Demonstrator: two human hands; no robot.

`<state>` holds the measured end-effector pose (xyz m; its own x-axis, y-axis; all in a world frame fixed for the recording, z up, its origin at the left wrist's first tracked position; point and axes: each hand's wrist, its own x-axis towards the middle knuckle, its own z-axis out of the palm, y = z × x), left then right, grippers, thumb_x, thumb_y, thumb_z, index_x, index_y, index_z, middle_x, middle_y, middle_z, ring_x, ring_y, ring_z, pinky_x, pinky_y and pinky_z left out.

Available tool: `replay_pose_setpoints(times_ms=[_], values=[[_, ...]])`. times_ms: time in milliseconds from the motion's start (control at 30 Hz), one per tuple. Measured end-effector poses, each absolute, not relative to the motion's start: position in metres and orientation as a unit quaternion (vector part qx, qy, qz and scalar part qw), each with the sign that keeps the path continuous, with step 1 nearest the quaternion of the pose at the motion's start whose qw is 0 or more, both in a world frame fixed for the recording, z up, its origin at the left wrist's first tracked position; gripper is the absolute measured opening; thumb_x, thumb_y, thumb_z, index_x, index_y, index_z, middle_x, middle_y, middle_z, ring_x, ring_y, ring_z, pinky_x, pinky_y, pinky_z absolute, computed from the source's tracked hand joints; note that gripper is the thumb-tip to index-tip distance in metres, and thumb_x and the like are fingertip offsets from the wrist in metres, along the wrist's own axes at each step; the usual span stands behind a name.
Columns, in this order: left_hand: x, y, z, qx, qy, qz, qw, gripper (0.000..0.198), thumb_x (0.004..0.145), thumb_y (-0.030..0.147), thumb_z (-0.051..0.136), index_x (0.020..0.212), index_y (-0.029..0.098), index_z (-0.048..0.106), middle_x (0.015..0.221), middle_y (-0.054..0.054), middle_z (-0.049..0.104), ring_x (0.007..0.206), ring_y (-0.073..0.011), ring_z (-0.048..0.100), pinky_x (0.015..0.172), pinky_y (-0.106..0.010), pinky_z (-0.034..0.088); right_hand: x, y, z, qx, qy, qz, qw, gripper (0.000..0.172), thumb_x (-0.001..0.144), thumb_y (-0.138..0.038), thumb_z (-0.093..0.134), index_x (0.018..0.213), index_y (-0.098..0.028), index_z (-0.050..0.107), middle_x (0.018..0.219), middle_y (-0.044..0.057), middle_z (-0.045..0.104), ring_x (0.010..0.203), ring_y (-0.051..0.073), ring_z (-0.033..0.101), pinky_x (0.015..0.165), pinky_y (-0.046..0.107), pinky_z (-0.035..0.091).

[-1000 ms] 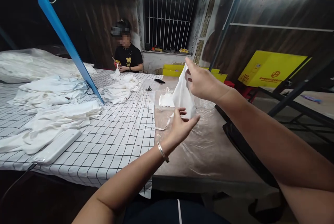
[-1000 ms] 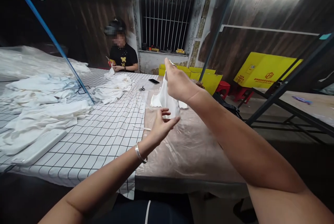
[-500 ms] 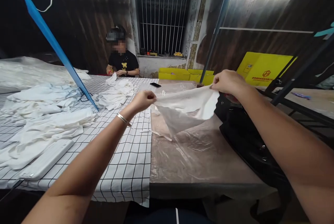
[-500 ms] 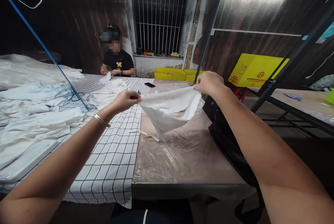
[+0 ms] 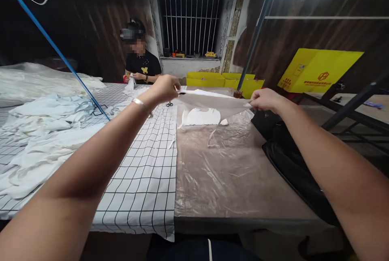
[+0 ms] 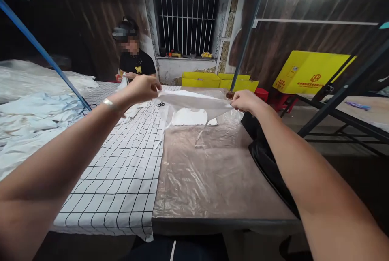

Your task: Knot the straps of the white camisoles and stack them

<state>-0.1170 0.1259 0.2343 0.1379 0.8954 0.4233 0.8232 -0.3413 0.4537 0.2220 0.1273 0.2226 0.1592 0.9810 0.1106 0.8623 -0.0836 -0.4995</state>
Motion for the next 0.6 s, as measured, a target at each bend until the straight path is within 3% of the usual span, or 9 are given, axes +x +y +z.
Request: replay_pose_setpoints(times_ms=[133, 200, 300, 400, 500, 600], values=[[-0.115, 0.042, 0.142, 0.826, 0.503, 0.230, 0.106, 0.025, 0.069, -0.002, 0.052, 0.078, 0.015, 0.067, 0.071, -0.002, 0.061, 0.065, -0.0135, 0.054, 0.067, -0.026, 0.045, 0.241, 0.066, 0.148, -0.706, -0.686, 0.103, 0.140, 0.019, 0.059, -0.014, 0.068, 0.055, -0.020, 0.050, 0.049, -0.004, 0.051, 0.047, 0.011, 0.046, 0.047, 0.024, 0.029], [-0.111, -0.007, 0.087, 0.849, 0.484, 0.165, 0.135, 0.029, 0.073, -0.002, 0.044, 0.084, 0.016, 0.065, 0.083, -0.005, 0.063, 0.070, -0.0141, 0.056, 0.065, -0.025, 0.044, 0.246, 0.028, 0.101, -0.713, -0.681, 0.130, 0.104, 0.020, 0.060, -0.016, 0.067, 0.054, -0.020, 0.048, 0.051, -0.003, 0.052, 0.049, 0.012, 0.046, 0.048, 0.024, 0.029], [-0.105, -0.067, 0.032, 0.847, 0.501, 0.091, 0.156, 0.025, 0.074, 0.000, 0.043, 0.080, 0.017, 0.061, 0.085, -0.006, 0.059, 0.073, -0.0162, 0.056, 0.063, -0.026, 0.043, 0.255, -0.024, 0.047, -0.724, -0.655, 0.199, 0.084, 0.017, 0.063, -0.016, 0.062, 0.057, -0.021, 0.046, 0.051, -0.004, 0.050, 0.051, 0.012, 0.046, 0.049, 0.024, 0.029], [-0.107, -0.094, 0.022, 0.834, 0.506, 0.066, 0.209, 0.019, 0.078, 0.005, 0.047, 0.080, 0.017, 0.062, 0.088, -0.006, 0.059, 0.079, -0.0178, 0.058, 0.068, -0.027, 0.045, 0.270, -0.056, 0.029, -0.707, -0.637, 0.289, 0.099, 0.020, 0.062, -0.026, 0.067, 0.063, -0.021, 0.047, 0.054, -0.005, 0.049, 0.053, 0.012, 0.045, 0.049, 0.023, 0.030], [-0.118, -0.091, 0.035, 0.821, 0.489, 0.091, 0.282, 0.013, 0.084, 0.024, 0.057, 0.090, 0.018, 0.066, 0.092, -0.006, 0.061, 0.080, -0.0178, 0.059, 0.070, -0.027, 0.046, 0.281, -0.059, 0.038, -0.658, -0.636, 0.381, 0.131, 0.035, 0.056, -0.039, 0.076, 0.077, -0.021, 0.056, 0.064, -0.003, 0.054, 0.057, 0.013, 0.047, 0.052, 0.024, 0.037], [-0.121, -0.067, 0.043, 0.798, 0.516, 0.162, 0.266, 0.022, 0.087, 0.035, 0.054, 0.083, 0.017, 0.066, 0.085, -0.006, 0.062, 0.078, -0.0178, 0.059, 0.070, -0.029, 0.045, 0.264, -0.034, 0.052, -0.617, -0.662, 0.381, 0.191, 0.035, 0.065, -0.046, 0.072, 0.087, -0.019, 0.063, 0.072, 0.001, 0.058, 0.063, 0.015, 0.050, 0.058, 0.027, 0.041]])
